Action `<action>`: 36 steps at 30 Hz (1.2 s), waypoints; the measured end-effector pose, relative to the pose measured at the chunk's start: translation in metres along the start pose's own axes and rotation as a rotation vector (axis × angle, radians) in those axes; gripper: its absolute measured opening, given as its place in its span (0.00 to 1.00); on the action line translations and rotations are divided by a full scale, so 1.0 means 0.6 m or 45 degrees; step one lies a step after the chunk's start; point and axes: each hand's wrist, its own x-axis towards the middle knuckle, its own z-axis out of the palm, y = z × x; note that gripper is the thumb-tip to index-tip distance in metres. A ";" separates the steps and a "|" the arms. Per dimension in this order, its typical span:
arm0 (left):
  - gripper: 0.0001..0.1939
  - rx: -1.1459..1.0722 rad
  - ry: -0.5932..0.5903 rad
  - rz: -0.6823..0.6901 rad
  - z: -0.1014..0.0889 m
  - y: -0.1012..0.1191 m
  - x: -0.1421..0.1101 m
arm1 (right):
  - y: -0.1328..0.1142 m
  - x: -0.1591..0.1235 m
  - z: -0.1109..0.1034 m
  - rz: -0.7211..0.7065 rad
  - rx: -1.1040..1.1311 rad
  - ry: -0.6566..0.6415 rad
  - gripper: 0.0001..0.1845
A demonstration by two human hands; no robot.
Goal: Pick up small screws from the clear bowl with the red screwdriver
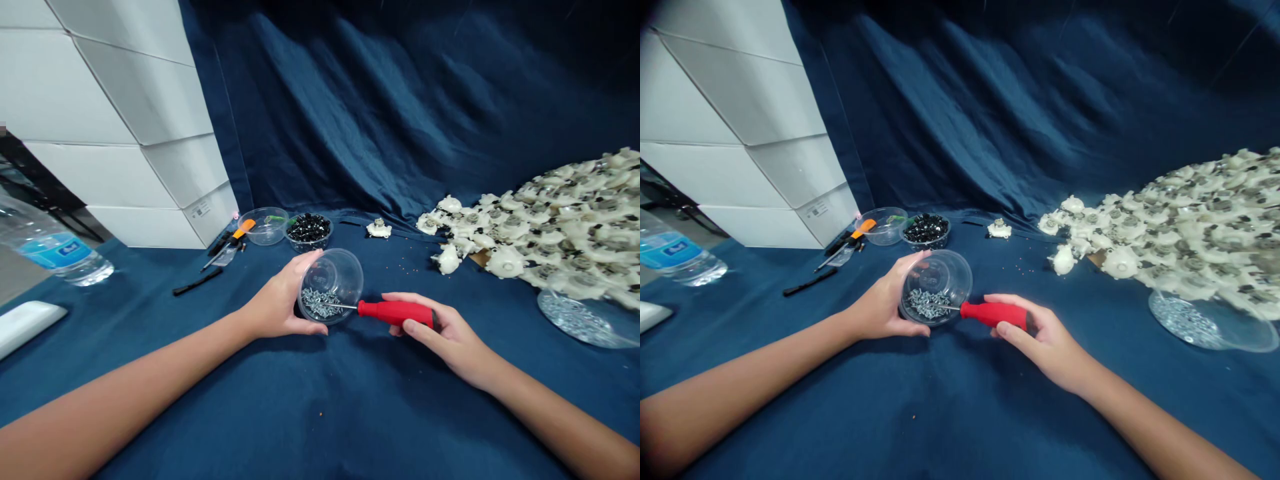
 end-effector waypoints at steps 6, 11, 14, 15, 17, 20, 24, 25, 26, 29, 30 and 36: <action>0.74 -0.008 0.010 0.008 0.000 0.001 0.000 | -0.005 -0.002 0.002 -0.030 -0.002 -0.079 0.27; 0.74 -0.008 0.014 0.012 0.001 0.000 0.001 | -0.012 -0.003 -0.001 -0.066 -0.200 -0.098 0.29; 0.73 -0.003 0.010 0.016 0.001 -0.001 0.001 | -0.014 -0.004 -0.002 -0.101 -0.280 -0.123 0.28; 0.73 -0.003 0.011 0.019 0.001 -0.001 0.001 | -0.014 -0.004 -0.001 -0.111 -0.297 -0.132 0.27; 0.73 -0.001 0.011 0.021 0.001 -0.001 0.000 | -0.012 -0.003 -0.001 -0.134 -0.328 -0.134 0.27; 0.72 -0.004 0.008 0.016 0.000 0.000 0.000 | -0.006 -0.002 -0.001 -0.173 -0.385 -0.088 0.27; 0.73 -0.001 -0.008 -0.007 -0.001 0.000 0.000 | 0.006 -0.001 -0.007 -0.205 -0.470 0.032 0.27; 0.73 0.003 -0.007 -0.008 -0.001 0.000 0.000 | 0.008 -0.001 -0.010 -0.212 -0.488 0.064 0.27; 0.73 0.004 -0.006 -0.009 -0.001 0.000 0.000 | 0.010 -0.001 -0.012 -0.223 -0.505 0.095 0.27; 0.74 -0.002 -0.003 -0.013 -0.001 0.000 0.001 | 0.012 -0.001 -0.020 -0.240 -0.558 0.165 0.26; 0.74 -0.003 -0.003 -0.012 -0.001 0.000 0.001 | 0.012 -0.002 -0.022 -0.251 -0.578 0.179 0.26; 0.73 -0.019 -0.003 -0.012 -0.001 0.000 0.002 | 0.012 -0.010 -0.033 -0.334 -0.678 0.241 0.23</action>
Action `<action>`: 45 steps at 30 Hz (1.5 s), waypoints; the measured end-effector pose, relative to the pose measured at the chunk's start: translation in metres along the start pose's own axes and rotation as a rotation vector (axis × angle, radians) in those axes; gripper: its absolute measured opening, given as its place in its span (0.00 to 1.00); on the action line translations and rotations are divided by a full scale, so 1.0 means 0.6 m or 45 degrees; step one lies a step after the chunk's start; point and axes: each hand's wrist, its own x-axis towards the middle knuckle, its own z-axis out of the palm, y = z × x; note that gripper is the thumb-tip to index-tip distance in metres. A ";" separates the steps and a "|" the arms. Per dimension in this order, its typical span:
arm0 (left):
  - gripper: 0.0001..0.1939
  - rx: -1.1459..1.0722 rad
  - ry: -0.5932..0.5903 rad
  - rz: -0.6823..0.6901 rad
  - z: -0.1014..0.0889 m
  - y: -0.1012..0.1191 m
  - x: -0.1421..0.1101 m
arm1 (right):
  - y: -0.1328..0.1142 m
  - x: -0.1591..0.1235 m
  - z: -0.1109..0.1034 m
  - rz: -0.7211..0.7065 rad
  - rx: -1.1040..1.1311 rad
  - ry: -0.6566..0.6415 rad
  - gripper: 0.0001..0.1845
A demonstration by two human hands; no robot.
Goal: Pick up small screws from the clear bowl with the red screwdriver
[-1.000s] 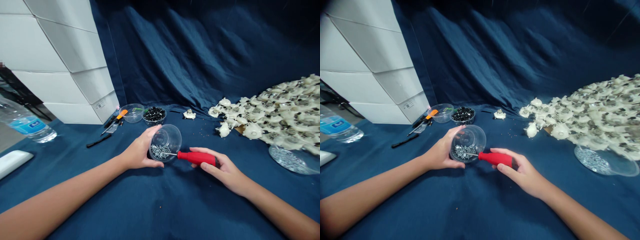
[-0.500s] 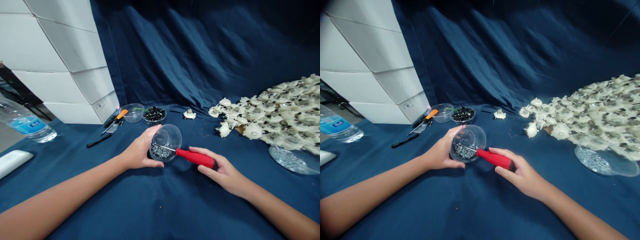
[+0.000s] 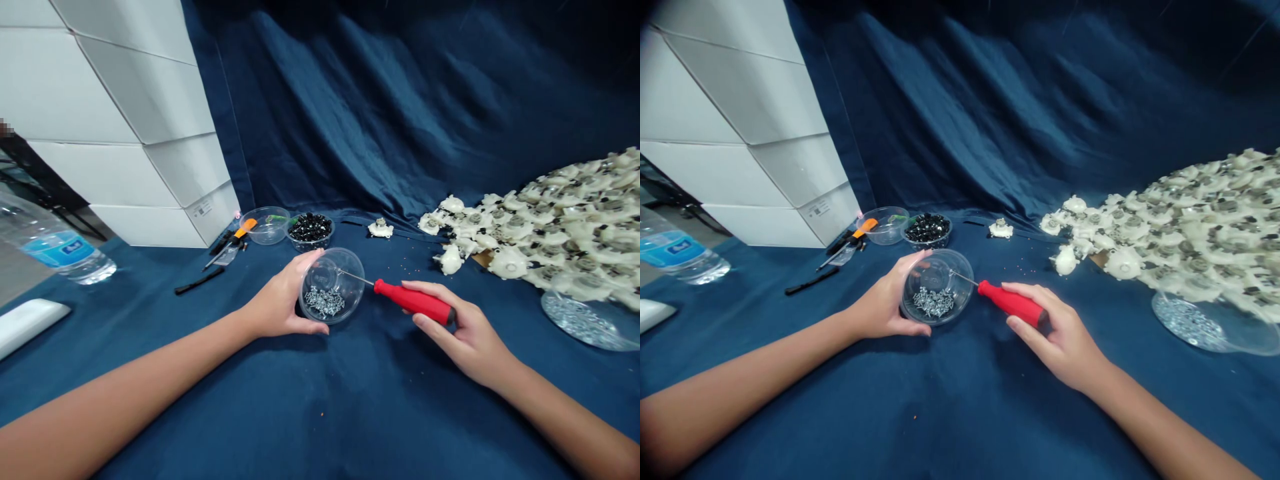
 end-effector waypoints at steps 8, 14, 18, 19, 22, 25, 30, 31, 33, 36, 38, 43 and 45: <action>0.74 -0.007 0.007 -0.005 0.001 -0.002 -0.003 | -0.002 -0.008 -0.024 0.079 0.255 0.260 0.16; 0.73 -0.001 0.003 -0.013 0.001 -0.001 -0.003 | -0.003 -0.008 -0.029 0.077 0.329 0.122 0.15; 0.73 0.008 0.002 -0.015 0.000 -0.004 -0.004 | -0.003 -0.011 -0.029 0.041 0.331 -0.020 0.15; 0.73 0.009 0.001 -0.015 0.000 -0.005 -0.004 | -0.004 -0.012 -0.029 0.040 0.340 -0.036 0.15; 0.74 0.002 -0.001 -0.016 0.000 -0.005 -0.004 | -0.004 -0.013 -0.031 0.057 0.388 -0.013 0.14; 0.74 -0.004 0.004 -0.009 0.000 -0.003 -0.004 | -0.002 -0.013 -0.034 0.061 0.384 0.018 0.13; 0.73 0.000 0.007 0.013 0.000 -0.003 -0.004 | -0.004 -0.007 -0.033 -0.001 0.258 -0.083 0.15; 0.73 0.006 0.006 0.018 0.001 -0.003 -0.004 | -0.007 -0.006 -0.030 -0.005 0.211 -0.120 0.15; 0.73 0.015 0.004 0.024 0.001 -0.005 -0.004 | -0.014 -0.005 -0.022 -0.003 0.104 -0.193 0.17; 0.74 0.004 0.004 0.011 0.001 -0.005 -0.004 | -0.023 -0.004 -0.008 -0.012 -0.014 -0.252 0.20; 0.74 -0.012 0.007 -0.001 0.001 -0.004 -0.003 | -0.027 -0.003 -0.001 -0.016 -0.051 -0.287 0.21; 0.74 -0.041 0.008 -0.021 0.001 -0.001 -0.002 | -0.027 0.002 0.008 -0.002 -0.152 -0.375 0.26; 0.74 -0.041 0.003 -0.035 0.000 0.000 -0.002 | -0.026 0.003 0.009 0.014 -0.166 -0.394 0.26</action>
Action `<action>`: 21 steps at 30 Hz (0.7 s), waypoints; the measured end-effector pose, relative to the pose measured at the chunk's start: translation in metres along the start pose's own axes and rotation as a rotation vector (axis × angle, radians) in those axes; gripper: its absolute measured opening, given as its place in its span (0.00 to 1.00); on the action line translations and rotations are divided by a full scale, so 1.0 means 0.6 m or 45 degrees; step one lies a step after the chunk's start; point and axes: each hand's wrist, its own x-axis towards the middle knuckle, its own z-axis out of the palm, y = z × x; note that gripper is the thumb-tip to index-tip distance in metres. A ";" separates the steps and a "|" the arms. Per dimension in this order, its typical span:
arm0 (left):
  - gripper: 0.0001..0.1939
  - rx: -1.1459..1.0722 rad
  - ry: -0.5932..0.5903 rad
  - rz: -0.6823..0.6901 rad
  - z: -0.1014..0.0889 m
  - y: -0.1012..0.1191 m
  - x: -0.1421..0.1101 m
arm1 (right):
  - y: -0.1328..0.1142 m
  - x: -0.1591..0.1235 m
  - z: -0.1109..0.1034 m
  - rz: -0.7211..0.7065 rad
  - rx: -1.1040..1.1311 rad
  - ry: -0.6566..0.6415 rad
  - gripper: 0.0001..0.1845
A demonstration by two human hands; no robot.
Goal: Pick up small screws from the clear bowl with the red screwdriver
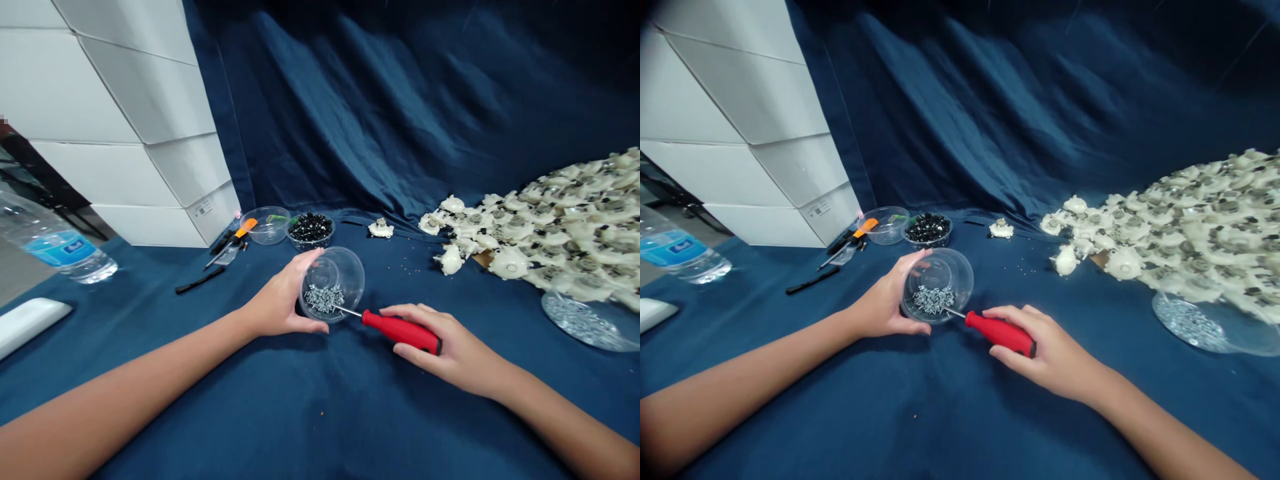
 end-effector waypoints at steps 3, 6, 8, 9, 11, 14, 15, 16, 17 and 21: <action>0.74 0.005 -0.011 -0.020 -0.001 0.002 0.001 | 0.001 0.001 0.002 0.016 0.007 0.019 0.24; 0.74 0.001 -0.014 -0.027 -0.001 0.003 0.001 | 0.004 0.002 0.003 -0.016 0.019 0.097 0.24; 0.73 0.002 -0.014 -0.025 -0.001 0.004 0.001 | 0.005 0.002 0.003 -0.025 0.036 0.158 0.23; 0.73 0.003 -0.013 -0.024 -0.001 0.004 0.001 | 0.005 0.002 0.002 -0.020 0.049 0.190 0.23; 0.73 0.001 -0.013 -0.024 -0.001 0.003 0.001 | 0.004 0.002 -0.002 0.001 0.075 0.257 0.22; 0.74 -0.010 -0.011 -0.032 -0.001 0.002 0.001 | 0.004 0.000 -0.009 0.024 0.107 0.351 0.20; 0.74 -0.013 -0.012 -0.033 -0.001 0.002 0.001 | 0.004 -0.001 -0.011 0.028 0.112 0.377 0.20; 0.74 -0.014 -0.011 -0.032 -0.001 0.002 0.001 | 0.004 -0.002 -0.013 0.032 0.114 0.399 0.19; 0.74 -0.015 -0.011 -0.032 -0.001 0.002 0.000 | 0.005 -0.003 -0.014 0.033 0.115 0.420 0.19; 0.74 -0.015 -0.011 -0.034 -0.001 0.001 0.000 | 0.006 -0.010 -0.018 0.017 0.154 0.480 0.17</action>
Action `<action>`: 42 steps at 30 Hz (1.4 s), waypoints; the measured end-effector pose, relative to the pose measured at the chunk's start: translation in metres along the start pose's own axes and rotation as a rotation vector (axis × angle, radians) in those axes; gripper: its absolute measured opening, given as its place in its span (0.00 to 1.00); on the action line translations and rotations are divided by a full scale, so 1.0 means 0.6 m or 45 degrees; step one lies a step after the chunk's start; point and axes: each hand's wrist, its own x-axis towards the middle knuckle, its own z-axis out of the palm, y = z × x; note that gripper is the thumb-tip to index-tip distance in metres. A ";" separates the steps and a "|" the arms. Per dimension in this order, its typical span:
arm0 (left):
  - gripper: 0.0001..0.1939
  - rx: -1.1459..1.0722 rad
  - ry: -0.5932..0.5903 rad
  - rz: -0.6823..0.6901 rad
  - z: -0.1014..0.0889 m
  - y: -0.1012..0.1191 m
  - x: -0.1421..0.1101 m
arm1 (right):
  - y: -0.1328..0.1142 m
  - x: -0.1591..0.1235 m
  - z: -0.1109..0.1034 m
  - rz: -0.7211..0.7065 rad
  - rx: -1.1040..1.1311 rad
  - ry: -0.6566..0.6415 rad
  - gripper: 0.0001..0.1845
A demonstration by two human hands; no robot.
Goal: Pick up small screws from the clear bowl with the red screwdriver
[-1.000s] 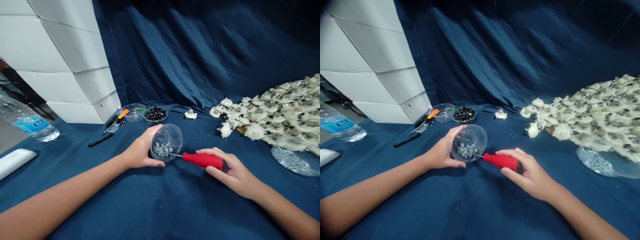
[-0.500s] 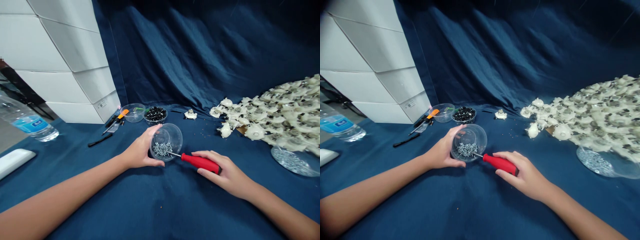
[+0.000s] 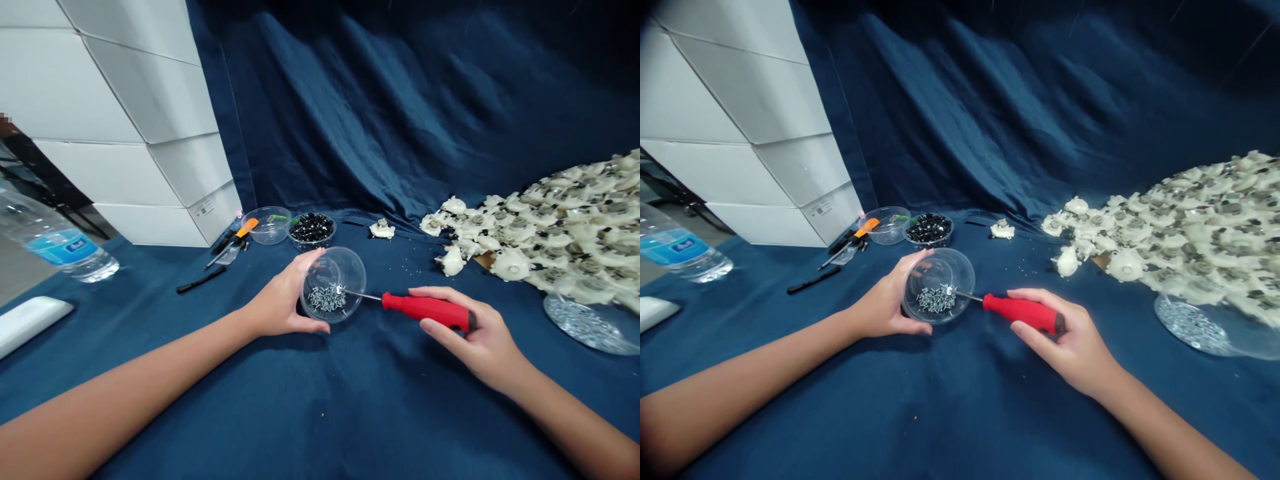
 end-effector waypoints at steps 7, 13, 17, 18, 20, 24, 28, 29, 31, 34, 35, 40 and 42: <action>0.74 0.014 0.007 0.034 0.002 -0.004 -0.001 | -0.010 -0.004 -0.007 0.038 0.069 -0.079 0.13; 0.75 0.022 0.002 0.037 0.001 -0.003 0.000 | -0.013 0.001 0.008 -0.017 -0.043 -0.222 0.17; 0.74 0.019 -0.001 0.024 0.001 -0.002 0.000 | -0.011 0.003 0.015 -0.001 -0.073 -0.301 0.21; 0.74 0.020 0.001 0.023 0.001 -0.002 0.001 | -0.011 0.004 0.015 0.022 -0.065 -0.322 0.22; 0.74 0.017 0.005 0.027 0.002 -0.002 0.001 | -0.011 0.004 0.014 0.064 -0.043 -0.345 0.23; 0.74 0.017 0.010 0.034 0.002 -0.001 0.002 | -0.011 0.004 0.013 0.091 0.024 -0.323 0.22; 0.74 0.012 0.003 0.023 0.002 0.000 0.002 | -0.010 0.003 0.013 0.090 0.081 -0.270 0.21; 0.74 0.008 0.002 0.015 0.002 0.000 0.002 | -0.010 0.002 0.013 0.087 0.090 -0.259 0.21; 0.74 0.000 0.001 0.002 0.002 0.000 0.002 | -0.009 0.001 0.012 0.078 0.112 -0.239 0.21; 0.74 -0.010 0.001 -0.003 0.002 -0.001 0.001 | -0.007 0.001 0.011 0.061 0.141 -0.215 0.21; 0.74 -0.012 0.000 -0.002 0.002 -0.001 0.001 | -0.006 0.001 0.011 0.060 0.142 -0.206 0.21; 0.74 -0.014 -0.001 -0.001 0.001 -0.002 0.000 | -0.006 -0.002 0.008 0.087 0.150 -0.149 0.21; 0.73 -0.011 -0.004 -0.007 0.001 -0.003 -0.001 | -0.007 -0.003 0.007 0.115 0.166 -0.097 0.20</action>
